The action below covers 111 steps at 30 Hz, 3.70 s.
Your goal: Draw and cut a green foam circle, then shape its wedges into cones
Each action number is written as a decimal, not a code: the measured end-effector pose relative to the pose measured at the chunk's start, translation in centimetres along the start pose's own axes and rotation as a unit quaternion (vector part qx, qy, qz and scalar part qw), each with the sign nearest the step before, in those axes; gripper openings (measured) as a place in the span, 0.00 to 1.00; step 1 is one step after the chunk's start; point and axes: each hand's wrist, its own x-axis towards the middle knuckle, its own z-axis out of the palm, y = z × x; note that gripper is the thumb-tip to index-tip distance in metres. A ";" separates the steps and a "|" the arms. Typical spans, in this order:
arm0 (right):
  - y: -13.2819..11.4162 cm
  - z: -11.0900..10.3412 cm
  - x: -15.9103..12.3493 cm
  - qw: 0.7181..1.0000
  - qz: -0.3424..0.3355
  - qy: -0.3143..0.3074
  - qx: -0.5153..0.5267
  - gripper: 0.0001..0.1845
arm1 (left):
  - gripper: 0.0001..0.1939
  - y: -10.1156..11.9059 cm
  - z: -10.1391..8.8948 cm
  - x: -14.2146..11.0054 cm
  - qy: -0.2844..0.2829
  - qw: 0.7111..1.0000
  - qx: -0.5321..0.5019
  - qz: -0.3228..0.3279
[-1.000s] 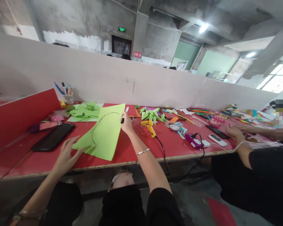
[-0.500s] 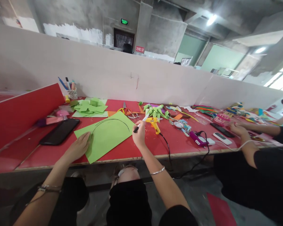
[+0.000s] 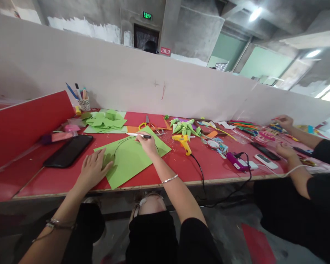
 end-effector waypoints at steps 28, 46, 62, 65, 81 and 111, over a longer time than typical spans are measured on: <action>3.3 1.5 0.3 0.995 0.088 -0.029 -0.028 0.08 | 0.41 -0.1 -0.9 0.0 -0.148 0.989 0.004 -0.015; 3.0 1.7 0.1 0.990 0.063 -0.126 -0.021 0.09 | 0.48 -1.6 -0.8 0.1 -0.213 0.976 -0.047 -0.013; 3.4 1.6 0.5 0.991 0.082 -0.109 0.006 0.11 | 0.48 -1.3 -1.6 0.2 -0.240 0.970 -0.042 -0.014; 3.2 1.6 0.4 0.988 0.083 -0.129 -0.002 0.10 | 0.48 -1.3 -1.6 0.3 -0.238 0.970 -0.041 -0.016; 3.0 1.0 0.5 0.980 0.096 -0.172 0.039 0.15 | 0.48 -1.2 -1.6 0.2 -0.243 0.969 -0.039 -0.018; 2.5 1.2 0.2 0.980 0.080 -0.185 0.001 0.13 | 0.48 -1.4 -1.5 0.1 -0.235 0.971 -0.049 -0.009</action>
